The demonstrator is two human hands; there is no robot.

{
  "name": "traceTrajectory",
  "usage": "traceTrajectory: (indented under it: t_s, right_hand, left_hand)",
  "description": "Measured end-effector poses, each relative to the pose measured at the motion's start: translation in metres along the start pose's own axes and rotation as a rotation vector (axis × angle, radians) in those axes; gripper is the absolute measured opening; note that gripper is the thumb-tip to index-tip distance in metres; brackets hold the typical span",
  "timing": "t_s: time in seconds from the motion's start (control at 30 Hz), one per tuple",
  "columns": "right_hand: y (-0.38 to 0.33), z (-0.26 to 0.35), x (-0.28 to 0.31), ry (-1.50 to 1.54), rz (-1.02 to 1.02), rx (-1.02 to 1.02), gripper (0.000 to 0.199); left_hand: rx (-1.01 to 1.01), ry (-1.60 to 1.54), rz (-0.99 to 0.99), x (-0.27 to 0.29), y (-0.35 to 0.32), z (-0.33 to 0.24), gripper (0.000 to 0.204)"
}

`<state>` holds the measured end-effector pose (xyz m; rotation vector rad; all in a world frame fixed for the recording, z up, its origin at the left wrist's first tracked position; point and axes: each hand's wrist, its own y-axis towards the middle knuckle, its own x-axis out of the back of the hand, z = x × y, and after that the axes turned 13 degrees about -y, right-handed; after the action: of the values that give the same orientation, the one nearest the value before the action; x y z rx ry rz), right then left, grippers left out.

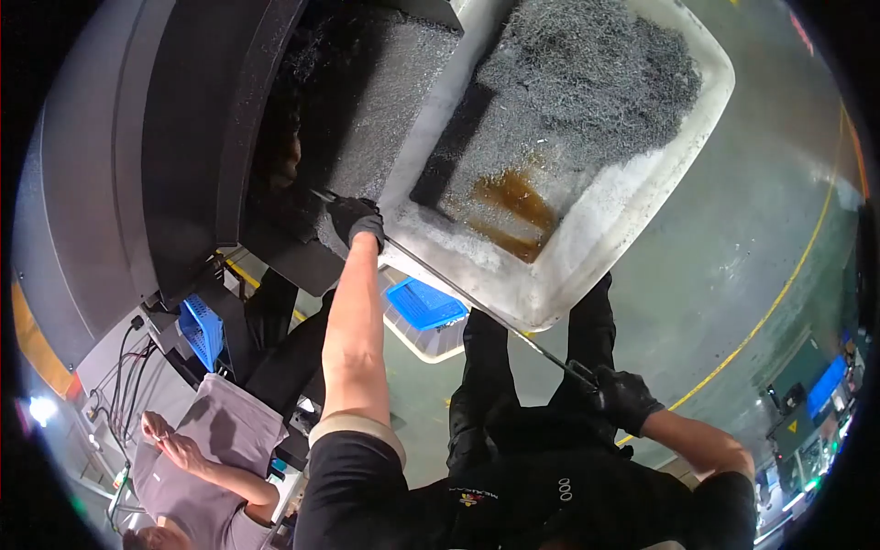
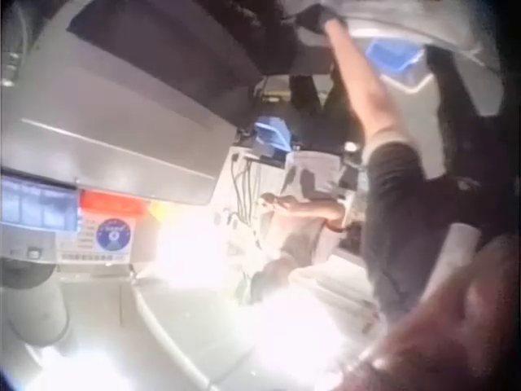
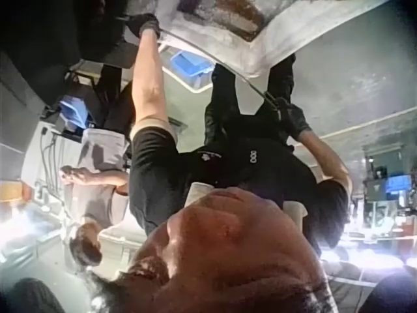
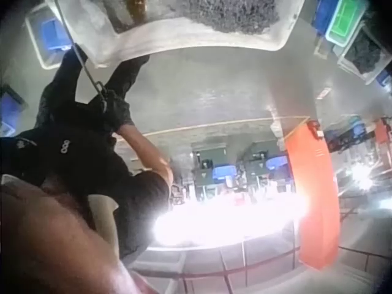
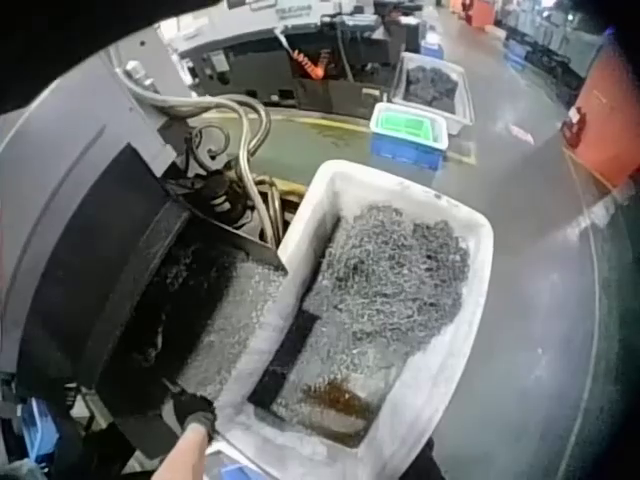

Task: The person uses a long-handled rake to pull metal shavings from a machine chute into a large white bin. They repeatedly rake the debris forward, occasionally using their gloved hands to clear the chute opening and organize the pile.

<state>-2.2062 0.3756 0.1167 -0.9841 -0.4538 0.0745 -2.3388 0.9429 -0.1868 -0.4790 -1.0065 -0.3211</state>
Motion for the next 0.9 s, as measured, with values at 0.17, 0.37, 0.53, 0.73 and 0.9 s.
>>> traceTrajectory:
  t_s: [0.17, 0.37, 0.53, 0.73, 0.9]
  right_hand:
    - [-0.029, -0.058, -0.011, -0.052, -0.019, -0.089, 0.02]
    - [-0.025, -0.121, -0.074, -0.369, -0.347, -0.126, 0.028]
    - [0.145, -0.028, -0.066, 0.117, -0.43, 0.124, 0.037]
    - [0.378, 0.218, 0.058, 0.076, -0.331, 0.214, 0.035]
    - [0.408, 0.312, 0.115, 0.296, -0.169, 0.031, 0.032]
  left_hand:
    - [0.35, -1.287, 0.042, 0.061, -0.075, -0.087, 0.031]
    - [0.62, -2.135, 0.114, 0.147, -0.089, -0.086, 0.036]
    - [0.845, -2.215, 0.473, 0.11, 0.035, -0.035, 0.06]
    - [0.415, -2.221, 0.433, 0.127, 0.14, -0.015, 0.056]
    - [-0.54, -0.311, -0.375, 0.104, 0.189, 0.005, 0.052]
